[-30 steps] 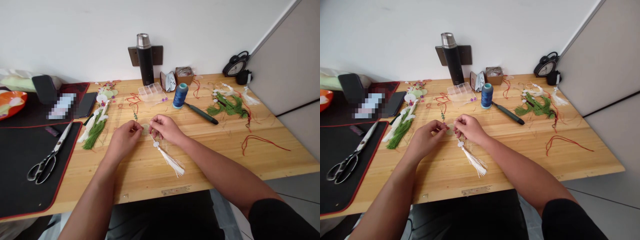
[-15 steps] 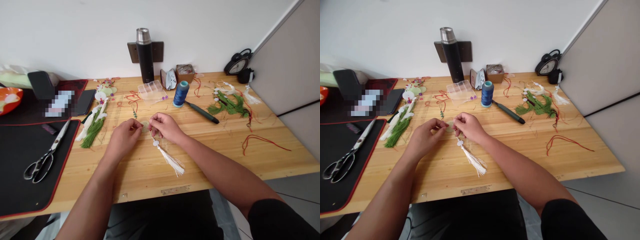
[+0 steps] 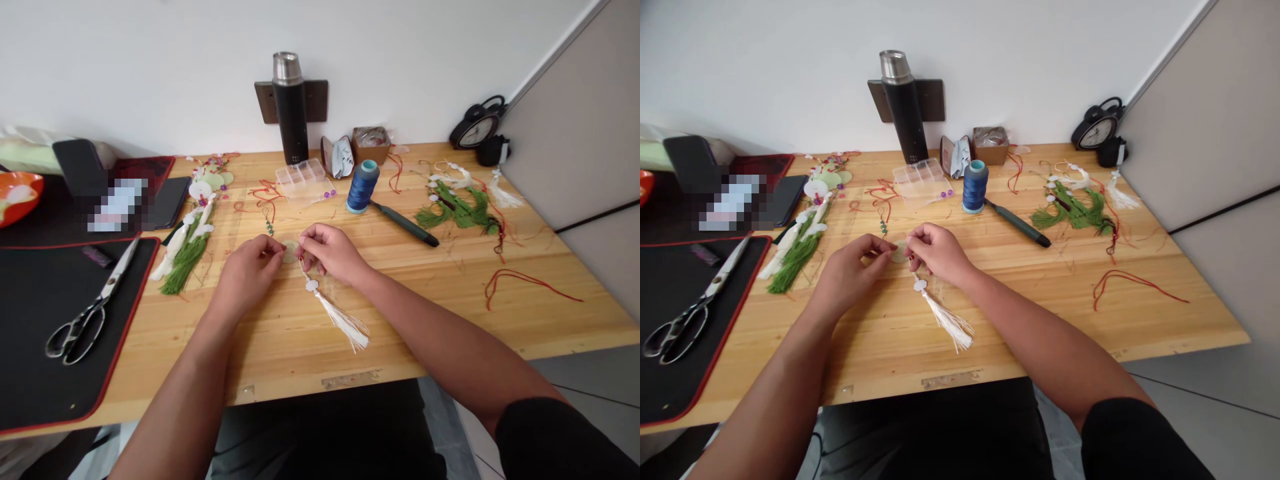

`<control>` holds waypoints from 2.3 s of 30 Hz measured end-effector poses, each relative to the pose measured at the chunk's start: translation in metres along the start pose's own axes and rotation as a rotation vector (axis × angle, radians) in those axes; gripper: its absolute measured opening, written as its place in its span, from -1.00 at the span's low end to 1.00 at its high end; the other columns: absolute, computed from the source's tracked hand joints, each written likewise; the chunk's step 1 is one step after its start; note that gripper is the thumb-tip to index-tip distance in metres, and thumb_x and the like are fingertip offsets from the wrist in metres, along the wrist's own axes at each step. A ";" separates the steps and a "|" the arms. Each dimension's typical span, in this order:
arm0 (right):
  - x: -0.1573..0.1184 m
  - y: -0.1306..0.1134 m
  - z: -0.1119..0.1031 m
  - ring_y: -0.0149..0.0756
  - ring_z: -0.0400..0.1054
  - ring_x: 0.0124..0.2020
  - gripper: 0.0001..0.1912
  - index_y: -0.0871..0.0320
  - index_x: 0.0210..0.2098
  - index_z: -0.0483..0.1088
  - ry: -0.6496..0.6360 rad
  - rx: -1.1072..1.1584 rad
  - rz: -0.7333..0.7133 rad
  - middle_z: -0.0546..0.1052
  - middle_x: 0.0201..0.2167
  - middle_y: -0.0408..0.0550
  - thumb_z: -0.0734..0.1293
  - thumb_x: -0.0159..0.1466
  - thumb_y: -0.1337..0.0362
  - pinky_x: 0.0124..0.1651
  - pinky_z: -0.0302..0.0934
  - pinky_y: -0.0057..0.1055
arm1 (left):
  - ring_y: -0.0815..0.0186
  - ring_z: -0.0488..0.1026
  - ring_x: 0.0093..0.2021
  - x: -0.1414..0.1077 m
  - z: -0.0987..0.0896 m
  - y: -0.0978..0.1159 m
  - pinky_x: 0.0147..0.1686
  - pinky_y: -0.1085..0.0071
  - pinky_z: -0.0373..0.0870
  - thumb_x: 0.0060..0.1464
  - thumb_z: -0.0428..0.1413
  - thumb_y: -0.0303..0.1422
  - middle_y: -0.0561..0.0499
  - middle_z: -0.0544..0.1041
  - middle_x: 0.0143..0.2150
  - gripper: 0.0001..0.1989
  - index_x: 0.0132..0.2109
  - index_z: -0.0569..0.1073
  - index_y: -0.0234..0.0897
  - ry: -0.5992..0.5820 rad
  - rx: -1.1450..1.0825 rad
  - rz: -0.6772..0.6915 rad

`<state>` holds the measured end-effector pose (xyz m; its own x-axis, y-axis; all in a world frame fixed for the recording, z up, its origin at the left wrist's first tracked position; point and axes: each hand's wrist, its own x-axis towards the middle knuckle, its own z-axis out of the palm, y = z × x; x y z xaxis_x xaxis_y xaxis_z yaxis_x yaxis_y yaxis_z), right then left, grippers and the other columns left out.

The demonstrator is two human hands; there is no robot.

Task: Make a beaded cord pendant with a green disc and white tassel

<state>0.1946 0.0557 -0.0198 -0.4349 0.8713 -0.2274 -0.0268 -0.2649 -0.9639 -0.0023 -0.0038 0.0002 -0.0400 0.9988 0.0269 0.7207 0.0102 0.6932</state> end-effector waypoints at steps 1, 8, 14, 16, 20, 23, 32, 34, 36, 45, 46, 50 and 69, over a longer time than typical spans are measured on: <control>0.000 0.000 0.000 -0.47 0.52 -0.57 -0.84 0.11 -0.26 0.38 -0.001 0.001 -0.001 0.65 -0.33 -0.16 0.41 0.47 0.32 -0.71 0.09 -0.64 | 0.10 0.62 -0.08 0.000 0.000 0.000 -0.04 0.18 0.44 0.28 0.13 -0.19 -0.07 0.74 -0.05 -0.84 -0.19 0.51 -0.15 0.002 0.003 0.001; 0.001 0.000 -0.001 -0.47 0.53 -0.56 -0.84 0.11 -0.26 0.38 -0.001 0.009 0.000 0.65 -0.31 -0.15 0.38 0.49 0.33 -0.71 0.09 -0.64 | 0.07 0.63 -0.02 0.000 0.000 -0.001 0.00 0.16 0.45 0.28 0.13 -0.20 -0.06 0.74 -0.02 -0.85 -0.17 0.52 -0.14 0.003 0.022 0.007; 0.002 0.000 -0.001 -0.47 0.52 -0.57 -0.82 0.10 -0.26 0.38 0.002 0.016 -0.001 0.65 -0.33 -0.17 0.43 0.46 0.29 -0.72 0.08 -0.64 | 0.08 0.64 -0.03 0.000 0.001 -0.001 0.01 0.15 0.46 0.30 0.14 -0.20 -0.06 0.75 0.01 -0.85 -0.17 0.52 -0.14 0.016 0.017 0.001; 0.002 0.000 -0.001 -0.47 0.52 -0.57 -0.83 0.10 -0.26 0.38 0.001 0.018 -0.004 0.64 -0.34 -0.18 0.43 0.46 0.30 -0.72 0.08 -0.64 | 0.09 0.64 -0.04 0.000 0.002 -0.001 0.02 0.16 0.47 0.29 0.14 -0.20 -0.06 0.75 0.02 -0.86 -0.17 0.52 -0.13 0.018 0.015 0.003; 0.002 0.000 -0.001 -0.47 0.52 -0.57 -0.84 0.10 -0.27 0.38 -0.005 0.017 -0.012 0.64 -0.34 -0.18 0.38 0.48 0.33 -0.72 0.08 -0.64 | 0.09 0.63 -0.06 0.001 0.003 -0.001 0.02 0.16 0.48 0.29 0.14 -0.20 -0.06 0.75 0.02 -0.86 -0.17 0.53 -0.13 0.025 0.012 0.012; 0.003 0.001 -0.001 -0.48 0.52 -0.57 -0.83 0.10 -0.27 0.37 -0.004 0.024 -0.004 0.64 -0.34 -0.18 0.40 0.48 0.30 -0.72 0.08 -0.64 | 0.10 0.63 -0.07 0.002 0.003 -0.001 0.02 0.17 0.49 0.28 0.14 -0.18 -0.06 0.75 0.01 -0.84 -0.17 0.53 -0.14 0.038 0.002 0.004; 0.002 -0.002 -0.001 -0.46 0.55 -0.55 -0.83 0.09 -0.25 0.38 -0.008 0.054 0.041 0.66 -0.31 -0.17 0.43 0.46 0.28 -0.70 0.09 -0.64 | 0.16 0.62 -0.10 0.002 0.002 0.003 -0.04 0.23 0.47 0.26 0.14 -0.15 -0.04 0.74 -0.06 -0.81 -0.17 0.53 -0.16 0.057 -0.088 -0.006; 0.001 -0.004 0.000 -0.47 0.54 -0.55 -0.83 0.10 -0.25 0.38 -0.006 0.050 0.040 0.67 -0.30 -0.16 0.43 0.46 0.29 -0.70 0.09 -0.64 | 0.17 0.60 -0.16 0.003 0.003 0.004 -0.12 0.27 0.45 0.25 0.14 -0.16 -0.01 0.72 -0.15 -0.81 -0.18 0.53 -0.15 0.036 -0.087 -0.005; 0.000 -0.004 0.000 -0.47 0.54 -0.56 -0.83 0.10 -0.26 0.37 -0.004 0.046 0.033 0.67 -0.31 -0.17 0.40 0.47 0.31 -0.70 0.08 -0.64 | 0.19 0.55 -0.24 0.003 0.003 0.006 -0.19 0.29 0.42 0.23 0.14 -0.14 0.01 0.68 -0.24 -0.80 -0.20 0.52 -0.15 0.023 -0.082 -0.010; -0.001 -0.006 0.000 -0.46 0.53 -0.56 -0.83 0.11 -0.26 0.38 -0.008 0.019 0.024 0.65 -0.33 -0.16 0.34 0.50 0.37 -0.69 0.10 -0.63 | 0.17 0.51 -0.33 0.011 -0.019 0.023 -0.30 0.29 0.31 0.19 0.11 -0.15 0.02 0.62 -0.33 -0.82 -0.25 0.49 -0.12 -0.138 0.142 0.042; -0.001 -0.006 0.000 -0.46 0.53 -0.56 -0.83 0.11 -0.26 0.38 -0.008 0.018 0.022 0.65 -0.33 -0.16 0.35 0.50 0.37 -0.69 0.10 -0.64 | 0.17 0.51 -0.34 0.013 -0.022 0.025 -0.32 0.29 0.29 0.20 0.11 -0.15 0.02 0.62 -0.34 -0.82 -0.26 0.49 -0.12 -0.162 0.169 0.046; -0.001 -0.005 0.000 -0.47 0.53 -0.56 -0.84 0.11 -0.26 0.38 -0.011 0.015 0.020 0.64 -0.35 -0.18 0.37 0.49 0.36 -0.69 0.10 -0.64 | 0.16 0.50 -0.37 0.020 -0.024 0.031 -0.35 0.29 0.26 0.19 0.11 -0.19 0.02 0.61 -0.38 -0.85 -0.27 0.51 -0.12 -0.236 0.226 0.058; -0.001 -0.005 0.001 -0.48 0.53 -0.55 -0.85 0.11 -0.26 0.39 0.004 -0.027 0.011 0.63 -0.34 -0.19 0.35 0.49 0.37 -0.71 0.10 -0.64 | 0.26 0.47 -0.35 0.015 -0.012 0.016 -0.29 0.34 0.34 0.23 0.13 -0.17 0.06 0.59 -0.35 -0.82 -0.22 0.51 -0.16 -0.088 -0.012 0.088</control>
<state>0.1946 0.0557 -0.0145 -0.4316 0.8699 -0.2387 0.0027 -0.2634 -0.9647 0.0004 0.0110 0.0200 0.0843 0.9961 0.0246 0.7106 -0.0774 0.6993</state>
